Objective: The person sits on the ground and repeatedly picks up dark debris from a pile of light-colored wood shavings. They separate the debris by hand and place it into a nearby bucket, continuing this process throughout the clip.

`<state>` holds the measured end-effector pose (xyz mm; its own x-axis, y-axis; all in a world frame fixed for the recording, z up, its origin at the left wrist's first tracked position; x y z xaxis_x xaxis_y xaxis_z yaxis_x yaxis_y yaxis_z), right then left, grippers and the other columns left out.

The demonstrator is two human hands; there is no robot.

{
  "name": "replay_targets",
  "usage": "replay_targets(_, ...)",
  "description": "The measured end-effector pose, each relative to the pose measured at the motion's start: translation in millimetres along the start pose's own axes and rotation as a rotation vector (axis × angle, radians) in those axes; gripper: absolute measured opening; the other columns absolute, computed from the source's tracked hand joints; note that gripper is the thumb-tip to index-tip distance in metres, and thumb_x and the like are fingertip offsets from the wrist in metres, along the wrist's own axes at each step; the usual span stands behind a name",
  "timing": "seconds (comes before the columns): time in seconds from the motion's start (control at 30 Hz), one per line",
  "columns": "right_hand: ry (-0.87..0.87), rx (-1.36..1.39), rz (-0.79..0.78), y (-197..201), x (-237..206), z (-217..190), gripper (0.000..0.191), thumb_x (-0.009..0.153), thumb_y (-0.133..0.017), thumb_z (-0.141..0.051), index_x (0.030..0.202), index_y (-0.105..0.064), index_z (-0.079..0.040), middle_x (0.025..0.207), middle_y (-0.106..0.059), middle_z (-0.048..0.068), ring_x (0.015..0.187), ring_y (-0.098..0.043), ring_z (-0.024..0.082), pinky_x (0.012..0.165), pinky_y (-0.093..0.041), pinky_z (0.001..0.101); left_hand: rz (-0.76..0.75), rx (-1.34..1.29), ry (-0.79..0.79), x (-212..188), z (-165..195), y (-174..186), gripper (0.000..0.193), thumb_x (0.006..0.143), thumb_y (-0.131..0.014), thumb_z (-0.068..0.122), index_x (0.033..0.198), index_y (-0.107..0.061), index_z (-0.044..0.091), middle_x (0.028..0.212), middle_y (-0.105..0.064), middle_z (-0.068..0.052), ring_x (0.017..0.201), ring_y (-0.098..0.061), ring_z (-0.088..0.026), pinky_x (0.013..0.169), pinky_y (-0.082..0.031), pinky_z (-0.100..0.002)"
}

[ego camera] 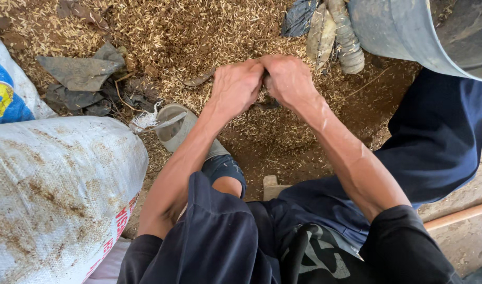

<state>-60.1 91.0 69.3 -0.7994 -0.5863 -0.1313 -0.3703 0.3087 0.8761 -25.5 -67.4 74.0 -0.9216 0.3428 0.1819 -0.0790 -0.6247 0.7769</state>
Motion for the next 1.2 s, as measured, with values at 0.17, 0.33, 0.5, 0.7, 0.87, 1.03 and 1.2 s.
replay_targets(0.17, -0.298, 0.217, 0.044, -7, -12, 8, 0.019, 0.091, -0.057, 0.007, 0.101, -0.072, 0.001, 0.082, -0.071, 0.017, 0.06, -0.068, 0.025, 0.048, -0.054, 0.0382, -0.077, 0.068, 0.116, 12, 1, -2, 0.007, 0.086, -0.065, 0.007, 0.086, -0.064, 0.001, 0.081, -0.065, -0.013, 0.063, -0.065, -0.028, 0.055, -0.053, -0.043)
replay_targets(0.33, -0.354, 0.224, 0.028, 23, -34, -5, 0.016, 0.09, -0.066, -0.006, 0.103, -0.072, 0.001, 0.083, -0.071, 0.019, 0.064, -0.068, 0.027, 0.052, -0.054, 0.0397, -0.079, -0.003, 0.232, -11, -1, 11, 0.012, 0.084, -0.066, 0.011, 0.08, -0.063, 0.0, 0.078, -0.065, -0.015, 0.059, -0.064, -0.032, 0.055, -0.052, -0.047)
replay_targets(0.5, 0.116, -0.001, 0.265, 27, -17, -17, 0.036, 0.073, -0.072, -0.014, 0.106, -0.073, 0.001, 0.095, -0.074, 0.018, 0.066, -0.068, 0.025, 0.05, -0.056, 0.0373, -0.019, 0.009, 0.102, -10, -1, -3, 0.009, 0.087, -0.065, 0.008, 0.08, -0.064, 0.002, 0.075, -0.063, -0.014, 0.058, -0.062, -0.031, 0.051, -0.049, -0.045)
replay_targets(0.7, -0.154, -0.034, 0.04, -18, 17, 14, 0.016, 0.097, -0.061, -0.001, 0.098, -0.075, -0.007, 0.078, -0.072, 0.013, 0.064, -0.066, 0.024, 0.056, -0.055, 0.0412, 0.057, 0.138, -0.054, 12, -5, -9, 0.007, 0.084, -0.063, 0.006, 0.078, -0.06, 0.005, 0.074, -0.061, -0.009, 0.059, -0.06, -0.024, 0.051, -0.05, -0.039)
replay_targets(0.87, -0.181, 0.108, -0.077, 0, 12, 18, 0.014, 0.102, -0.06, -0.01, 0.103, -0.073, -0.004, 0.085, -0.073, 0.014, 0.07, -0.068, 0.025, 0.067, -0.057, 0.0445, -0.116, 0.028, 0.272, 11, -8, 3, 0.02, 0.085, -0.067, 0.016, 0.082, -0.064, -0.003, 0.072, -0.064, -0.016, 0.05, -0.061, -0.027, 0.044, -0.049, -0.042)
replay_targets(1.03, -0.05, 0.264, -0.243, 30, -5, 11, 0.04, 0.087, -0.078, -0.015, 0.123, -0.064, -0.003, 0.109, -0.07, 0.02, 0.1, -0.067, 0.032, 0.089, -0.053, 0.0499, -0.156, 0.011, 0.347, -16, -3, 3, 0.016, 0.081, -0.064, 0.011, 0.079, -0.066, -0.004, 0.078, -0.068, -0.024, 0.065, -0.067, -0.04, 0.061, -0.054, -0.051)
replay_targets(1.2, -0.286, 0.027, -0.251, 18, -3, 8, 0.061, 0.076, -0.088, -0.017, 0.129, -0.06, -0.005, 0.108, -0.066, 0.019, 0.097, -0.068, 0.036, 0.083, -0.056, 0.0508, -0.094, 0.003, 0.288, -13, -2, -18, 0.014, 0.08, -0.061, 0.006, 0.081, -0.065, -0.008, 0.08, -0.067, -0.026, 0.064, -0.068, -0.041, 0.058, -0.055, -0.051)
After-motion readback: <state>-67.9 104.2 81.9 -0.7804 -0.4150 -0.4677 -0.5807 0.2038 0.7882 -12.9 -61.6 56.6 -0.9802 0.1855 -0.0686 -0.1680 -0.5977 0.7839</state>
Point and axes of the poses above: each hand's wrist, its own x-axis towards the middle knuckle, its own y-axis out of the back of the hand, z = x × y, the point moved 2 cm from there along x, towards the middle knuckle
